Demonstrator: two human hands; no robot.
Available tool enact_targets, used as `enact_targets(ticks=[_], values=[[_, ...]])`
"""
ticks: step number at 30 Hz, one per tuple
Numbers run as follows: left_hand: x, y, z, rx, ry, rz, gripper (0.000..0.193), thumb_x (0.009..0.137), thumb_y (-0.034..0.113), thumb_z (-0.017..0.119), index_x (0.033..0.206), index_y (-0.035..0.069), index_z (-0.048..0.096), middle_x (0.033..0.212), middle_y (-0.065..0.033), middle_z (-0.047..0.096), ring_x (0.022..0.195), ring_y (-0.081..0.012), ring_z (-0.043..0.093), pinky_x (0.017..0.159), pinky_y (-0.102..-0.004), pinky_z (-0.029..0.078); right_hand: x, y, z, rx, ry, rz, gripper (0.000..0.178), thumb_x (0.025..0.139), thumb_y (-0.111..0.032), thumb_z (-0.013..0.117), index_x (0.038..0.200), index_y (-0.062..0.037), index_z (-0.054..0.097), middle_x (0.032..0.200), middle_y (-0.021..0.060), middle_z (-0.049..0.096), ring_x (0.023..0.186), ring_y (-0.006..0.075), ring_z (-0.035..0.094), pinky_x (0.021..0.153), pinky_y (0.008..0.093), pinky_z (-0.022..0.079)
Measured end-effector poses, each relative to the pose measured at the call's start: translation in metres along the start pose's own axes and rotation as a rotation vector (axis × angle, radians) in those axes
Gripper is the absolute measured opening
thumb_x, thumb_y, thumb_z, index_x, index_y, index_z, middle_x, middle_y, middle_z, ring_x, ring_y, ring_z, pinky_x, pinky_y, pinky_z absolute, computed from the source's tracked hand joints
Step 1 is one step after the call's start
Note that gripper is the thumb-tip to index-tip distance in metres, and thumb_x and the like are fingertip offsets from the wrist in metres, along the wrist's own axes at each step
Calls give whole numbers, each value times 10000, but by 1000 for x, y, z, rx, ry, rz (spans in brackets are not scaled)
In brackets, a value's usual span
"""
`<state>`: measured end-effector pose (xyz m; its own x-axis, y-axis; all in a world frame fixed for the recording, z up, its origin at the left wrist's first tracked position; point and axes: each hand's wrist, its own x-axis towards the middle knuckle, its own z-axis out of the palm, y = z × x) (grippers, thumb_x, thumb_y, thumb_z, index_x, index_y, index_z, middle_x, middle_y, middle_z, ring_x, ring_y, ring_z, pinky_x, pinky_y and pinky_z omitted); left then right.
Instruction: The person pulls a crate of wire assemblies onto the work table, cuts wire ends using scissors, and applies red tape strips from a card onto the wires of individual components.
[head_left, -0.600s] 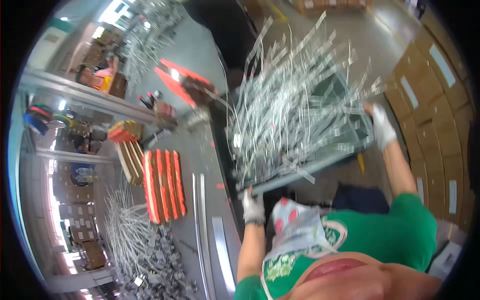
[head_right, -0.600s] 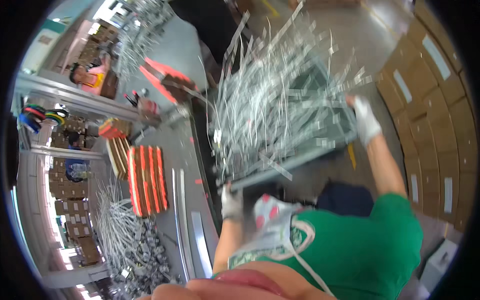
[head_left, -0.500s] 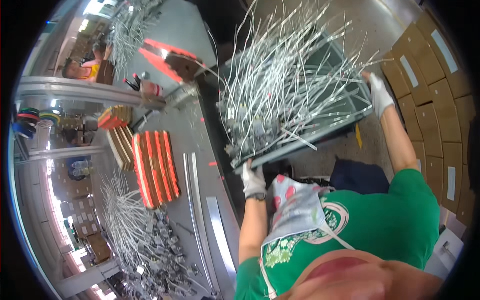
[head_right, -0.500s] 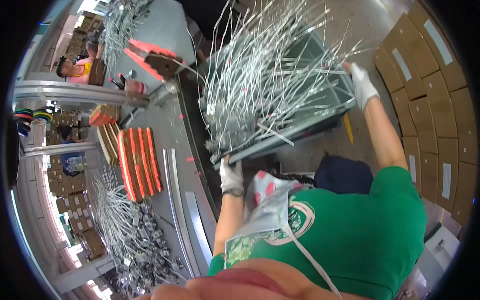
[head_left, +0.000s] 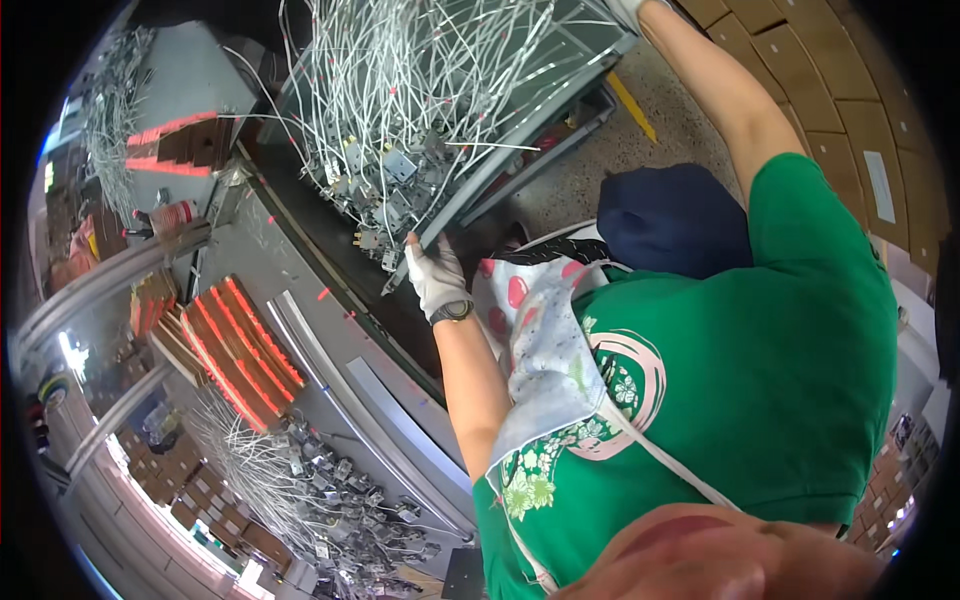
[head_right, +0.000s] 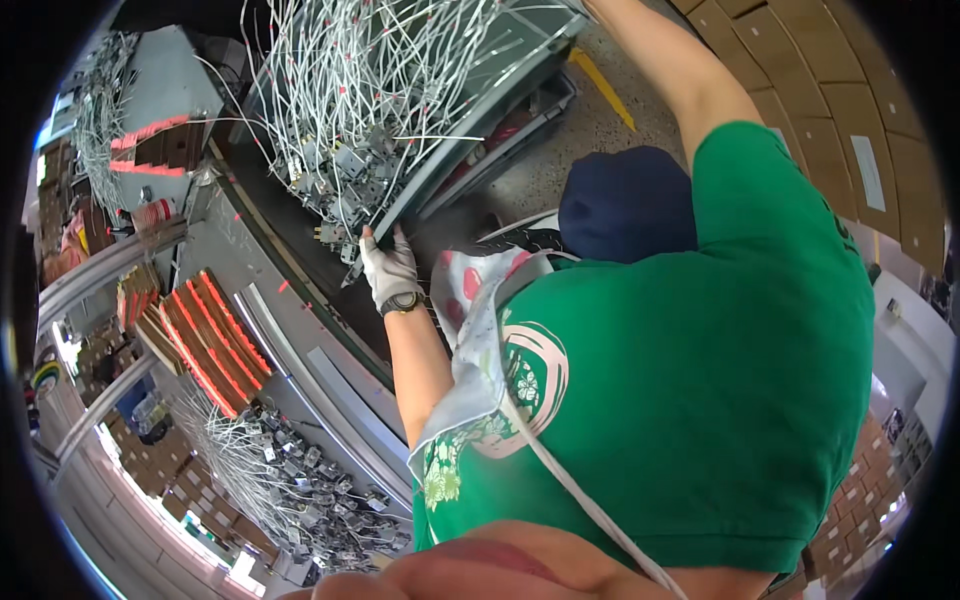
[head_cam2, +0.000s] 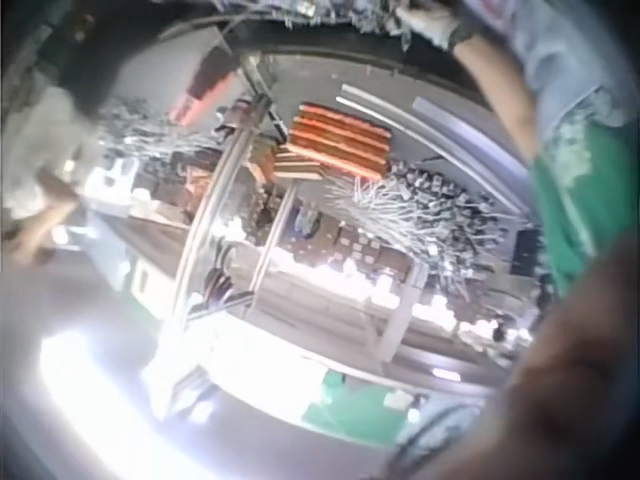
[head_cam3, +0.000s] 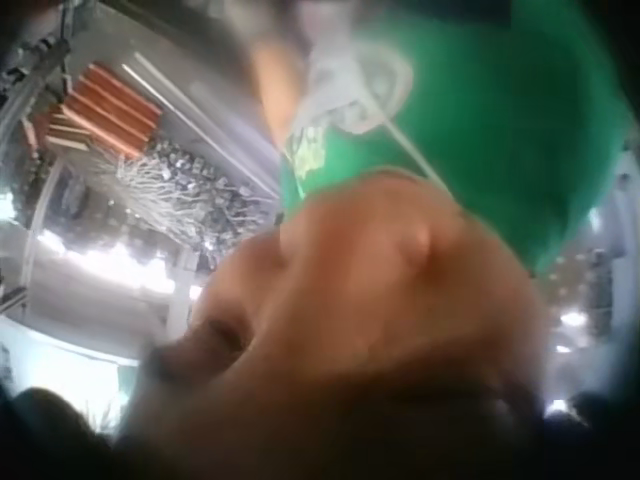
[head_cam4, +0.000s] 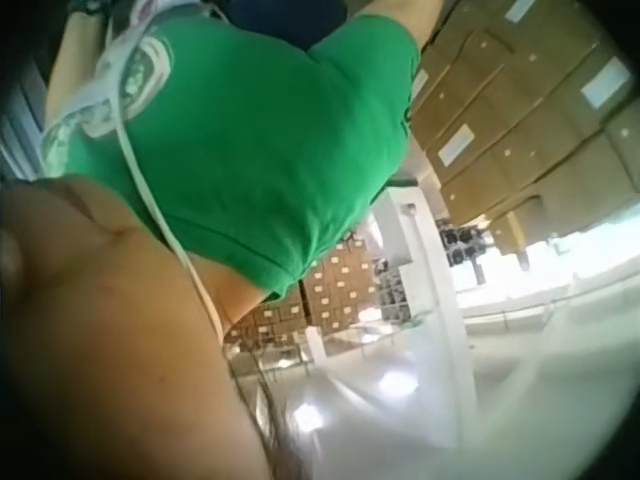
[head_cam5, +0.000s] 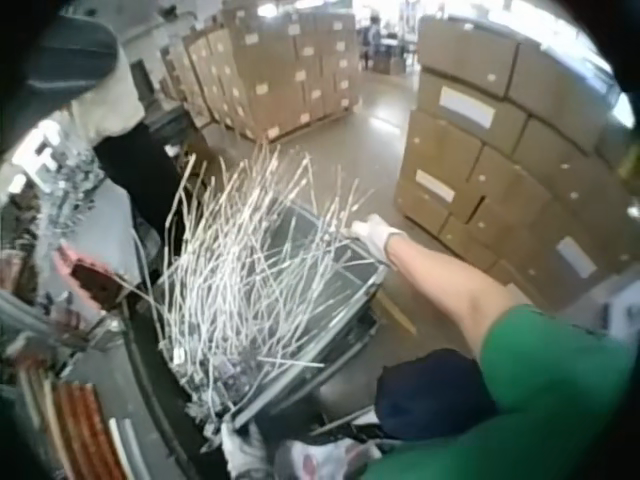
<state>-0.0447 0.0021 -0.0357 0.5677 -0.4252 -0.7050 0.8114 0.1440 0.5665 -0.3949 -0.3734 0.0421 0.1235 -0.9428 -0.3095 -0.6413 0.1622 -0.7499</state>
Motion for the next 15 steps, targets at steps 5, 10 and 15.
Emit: enact_targets(ticks=[5, 10, 15], values=[[-9, -6, 16, 62, -140, -91, 445, 943, 300, 612, 1214, -35, 499, 1286, -157, 539, 1177, -282, 531, 992, -432, 507, 16, -27, -11, -351, -8, -50, 323, 923, -390, 542, 1159, -181, 615, 1187, 187, 550, 1081, 286, 560, 908, 382, 461], [-2, -22, 31, 144, -213, -65, 537, 941, 392, 605, 1260, -18, 472, 1320, -137, 527, 1209, -287, 512, 1012, -426, 477, 32, -42, -19, -583, -39, -76, 337, 959, -408, 484, 1241, -262, 593, 1298, 228, 503, 1188, 329, 533, 984, 407, 443], [-13, -18, 45, 172, -189, -44, 507, 988, 391, 521, 1320, 10, 479, 1353, -129, 531, 1231, -304, 499, 982, -469, 496, 31, -53, -19, -664, -19, -47, 327, 982, -407, 447, 1261, -325, 598, 1331, 257, 506, 1254, 331, 521, 1027, 421, 433]])
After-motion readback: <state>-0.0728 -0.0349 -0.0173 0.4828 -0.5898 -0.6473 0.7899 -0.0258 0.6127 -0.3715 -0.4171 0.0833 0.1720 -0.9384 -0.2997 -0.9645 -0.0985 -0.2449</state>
